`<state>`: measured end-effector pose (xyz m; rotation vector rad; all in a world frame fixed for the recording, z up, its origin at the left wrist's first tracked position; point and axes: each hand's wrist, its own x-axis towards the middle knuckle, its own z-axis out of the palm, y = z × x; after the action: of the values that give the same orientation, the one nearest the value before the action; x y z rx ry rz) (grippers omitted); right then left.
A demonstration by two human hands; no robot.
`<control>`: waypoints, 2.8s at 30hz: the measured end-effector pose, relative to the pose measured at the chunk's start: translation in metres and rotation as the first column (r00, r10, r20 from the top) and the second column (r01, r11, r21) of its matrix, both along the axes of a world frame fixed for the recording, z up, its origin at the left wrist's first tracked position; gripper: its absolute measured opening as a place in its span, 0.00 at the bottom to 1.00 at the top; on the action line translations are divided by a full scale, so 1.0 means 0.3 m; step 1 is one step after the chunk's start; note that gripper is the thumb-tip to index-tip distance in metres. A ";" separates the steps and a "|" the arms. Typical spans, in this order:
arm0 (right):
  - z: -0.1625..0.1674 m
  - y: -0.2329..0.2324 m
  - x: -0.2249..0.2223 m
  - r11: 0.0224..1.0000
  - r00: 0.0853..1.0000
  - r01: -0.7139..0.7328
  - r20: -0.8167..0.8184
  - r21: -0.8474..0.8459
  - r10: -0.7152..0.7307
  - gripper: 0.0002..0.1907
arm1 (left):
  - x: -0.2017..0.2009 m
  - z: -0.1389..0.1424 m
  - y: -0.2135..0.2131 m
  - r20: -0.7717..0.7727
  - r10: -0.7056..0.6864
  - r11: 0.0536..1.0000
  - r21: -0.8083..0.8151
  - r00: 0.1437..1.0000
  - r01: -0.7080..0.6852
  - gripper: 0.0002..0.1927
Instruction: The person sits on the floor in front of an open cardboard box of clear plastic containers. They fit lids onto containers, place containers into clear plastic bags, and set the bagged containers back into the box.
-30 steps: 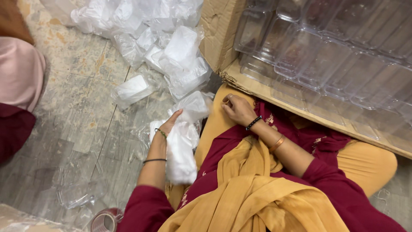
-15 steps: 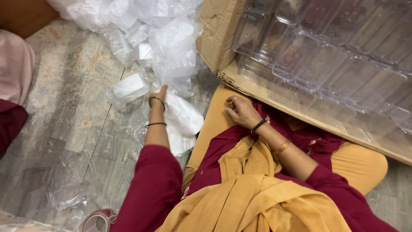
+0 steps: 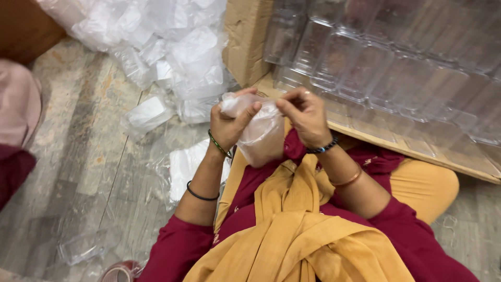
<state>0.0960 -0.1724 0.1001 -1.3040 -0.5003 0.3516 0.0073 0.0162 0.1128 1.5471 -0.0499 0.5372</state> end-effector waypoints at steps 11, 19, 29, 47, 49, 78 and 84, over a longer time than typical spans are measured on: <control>0.061 -0.235 -0.030 0.985 0.986 0.160 -0.046 0.063 -0.157 0.08 | 0.080 -0.021 -0.192 -0.055 -0.192 0.973 -0.142 0.980 0.183 0.12; -0.009 -0.250 -0.043 0.950 0.894 0.276 0.323 0.147 -0.310 0.10 | 0.091 -0.054 -0.237 -0.168 -0.137 0.990 -0.036 0.976 0.133 0.12; -0.095 -0.209 -0.037 0.945 0.966 0.251 -0.108 0.208 -0.233 0.09 | 0.100 -0.053 -0.224 -0.167 -0.266 0.952 -0.198 0.949 0.232 0.14; -0.017 -0.271 0.010 0.991 0.993 -0.119 -0.005 -0.059 0.119 0.09 | 0.129 -0.087 -0.217 -0.153 -0.193 0.968 0.132 0.969 0.214 0.22; -0.037 -0.277 0.016 0.995 0.994 -0.097 -0.046 0.026 0.098 0.08 | 0.131 -0.081 -0.219 -0.193 -0.162 0.965 0.175 0.968 0.197 0.23; -0.118 -0.267 0.060 0.938 0.881 -0.234 -0.353 0.255 0.315 0.09 | 0.179 -0.075 -0.202 -0.194 -0.279 0.922 0.220 0.941 0.319 0.18; -0.146 -0.427 0.092 0.908 0.848 -0.350 -0.335 0.231 0.412 0.09 | 0.190 -0.051 -0.041 -0.167 -0.881 0.472 -0.385 0.443 0.793 0.14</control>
<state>0.1235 -0.3006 0.0562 -0.9391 -0.4472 0.8631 0.0643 0.0041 0.0975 1.1307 -0.4602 -0.5524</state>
